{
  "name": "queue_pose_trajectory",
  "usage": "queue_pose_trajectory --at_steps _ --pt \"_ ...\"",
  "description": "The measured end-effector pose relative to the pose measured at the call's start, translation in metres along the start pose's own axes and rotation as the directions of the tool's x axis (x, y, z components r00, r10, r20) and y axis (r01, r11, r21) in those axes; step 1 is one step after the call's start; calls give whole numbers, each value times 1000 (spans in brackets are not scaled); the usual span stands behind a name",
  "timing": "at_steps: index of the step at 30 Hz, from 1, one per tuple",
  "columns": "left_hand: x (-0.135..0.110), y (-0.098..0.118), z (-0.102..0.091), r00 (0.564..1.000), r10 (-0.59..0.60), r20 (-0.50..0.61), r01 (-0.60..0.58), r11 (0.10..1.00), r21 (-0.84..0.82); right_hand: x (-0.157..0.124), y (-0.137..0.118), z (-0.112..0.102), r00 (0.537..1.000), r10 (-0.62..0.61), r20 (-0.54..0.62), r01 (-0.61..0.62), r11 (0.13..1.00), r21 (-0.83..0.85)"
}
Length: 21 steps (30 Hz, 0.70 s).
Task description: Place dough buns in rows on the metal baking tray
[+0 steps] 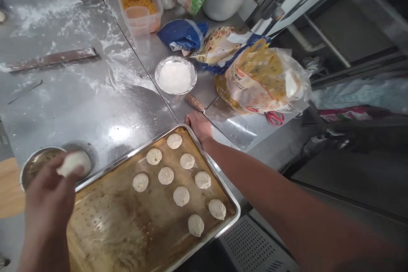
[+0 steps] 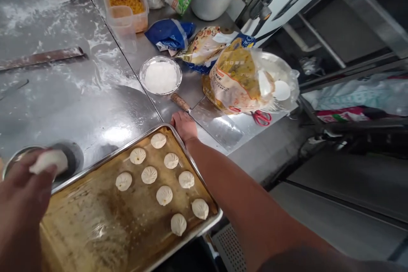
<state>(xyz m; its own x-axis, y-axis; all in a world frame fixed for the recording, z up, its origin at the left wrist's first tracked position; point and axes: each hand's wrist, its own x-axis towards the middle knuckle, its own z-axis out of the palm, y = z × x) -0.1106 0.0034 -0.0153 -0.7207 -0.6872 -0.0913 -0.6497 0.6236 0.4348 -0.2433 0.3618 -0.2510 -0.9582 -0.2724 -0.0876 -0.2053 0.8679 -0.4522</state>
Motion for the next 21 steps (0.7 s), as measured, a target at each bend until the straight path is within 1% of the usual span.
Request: queue_pose_trajectory --at_steps 1,2,3,4,6,8,9,11,13,15,18,21 --pt "-31 -5 -4 990 -76 118 75 997 14 0 0 0 1000 0 1 0 1000 -9" --pt "-60 -11 -4 969 -99 227 96 995 26 0 0 1 1000 -2 4 2 1000 -16" --pt "-86 -20 0 948 -72 310 64 997 36 0 0 1 1000 -4 7 4 1000 -22" --pt "-109 -29 6 927 -13 374 -1 999 35 0 0 1 1000 -6 10 7 1000 -25" --pt "-151 -50 23 887 173 429 -200 980 18 0 0 0 1000 -11 16 11 1000 -25" --pt "-188 -70 43 831 327 450 -366 931 -2 -1 -2 -2 1000 -11 20 12 1000 -24" --pt "-204 -78 53 805 375 460 -419 908 -8 -1 -2 -2 1000 -11 22 11 1000 -23" --pt "-232 -89 69 766 432 476 -483 875 -17 -1 -3 -3 1000 -7 24 7 1000 -25" --pt "-251 -94 81 751 449 485 -504 864 -21 -1 -4 -4 1000 -2 28 3 1000 -26" --pt "-260 -95 88 744 446 498 -499 866 -29 0 -4 -4 999 3 36 -2 1000 -28" --pt "-263 -93 94 720 431 544 -497 867 -30 0 -5 -5 999 15 53 -13 999 -31" --pt "-261 -92 97 682 456 571 -536 844 -34 0 -6 -8 997 24 73 -22 999 -30"
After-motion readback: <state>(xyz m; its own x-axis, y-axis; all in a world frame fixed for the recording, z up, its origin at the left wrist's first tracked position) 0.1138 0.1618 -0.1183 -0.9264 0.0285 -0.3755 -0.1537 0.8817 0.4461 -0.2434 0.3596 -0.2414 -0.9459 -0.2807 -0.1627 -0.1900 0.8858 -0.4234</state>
